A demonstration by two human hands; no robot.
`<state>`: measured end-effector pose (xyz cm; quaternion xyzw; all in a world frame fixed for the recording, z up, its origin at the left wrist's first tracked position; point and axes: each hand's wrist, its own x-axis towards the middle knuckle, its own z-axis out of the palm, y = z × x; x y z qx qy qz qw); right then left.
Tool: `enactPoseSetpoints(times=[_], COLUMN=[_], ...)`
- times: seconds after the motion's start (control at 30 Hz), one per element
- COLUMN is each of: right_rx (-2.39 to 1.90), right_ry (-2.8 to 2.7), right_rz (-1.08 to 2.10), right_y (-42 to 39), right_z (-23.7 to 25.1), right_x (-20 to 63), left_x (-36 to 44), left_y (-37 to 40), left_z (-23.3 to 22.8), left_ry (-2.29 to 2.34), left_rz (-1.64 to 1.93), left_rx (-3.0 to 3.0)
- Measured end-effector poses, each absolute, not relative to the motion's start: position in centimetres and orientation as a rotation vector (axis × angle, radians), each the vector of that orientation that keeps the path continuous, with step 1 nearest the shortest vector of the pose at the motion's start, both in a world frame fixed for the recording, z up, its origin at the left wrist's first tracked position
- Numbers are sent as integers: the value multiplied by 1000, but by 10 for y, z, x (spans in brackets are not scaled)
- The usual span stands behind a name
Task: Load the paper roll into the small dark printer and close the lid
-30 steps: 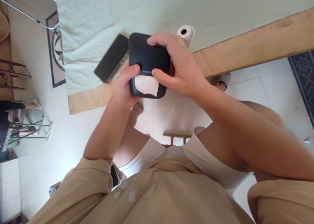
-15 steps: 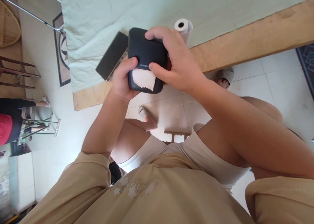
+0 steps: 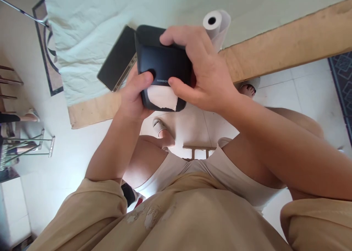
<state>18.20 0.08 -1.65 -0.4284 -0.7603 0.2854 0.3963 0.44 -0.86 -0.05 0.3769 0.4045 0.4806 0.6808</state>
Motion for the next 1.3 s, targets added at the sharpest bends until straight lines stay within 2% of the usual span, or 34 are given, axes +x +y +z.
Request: enactPoseSetpoints(times=[0.27,0.43,0.7,0.97,1.13,1.27,1.3], right_rx=[-1035,-1062,-1131,-1071,-1057,-1241,-1276], right_ry=[-1916,-1983,-2027,-2113,-2072,-1871,-1809], right_rz=[782,584,564,549,525,399,458], right_y=[0,-1,-2,4,2,0,0], right_z=[-11,-3,3,6,5,12,14], right_x=[180,180,182,183,186,191,191], left_x=[4,0,-4,-8,-7,-7,-7], left_y=[-9,-8,-4,-3,1,2,1], left_z=[6,2,-1,1,-1,2,3], left_ry=[974,869,884,869,880,749,761], left_rz=[1028,1073,1192,1161,1102,1037,1002], left_rx=[813,763,697,633,567,587,597])
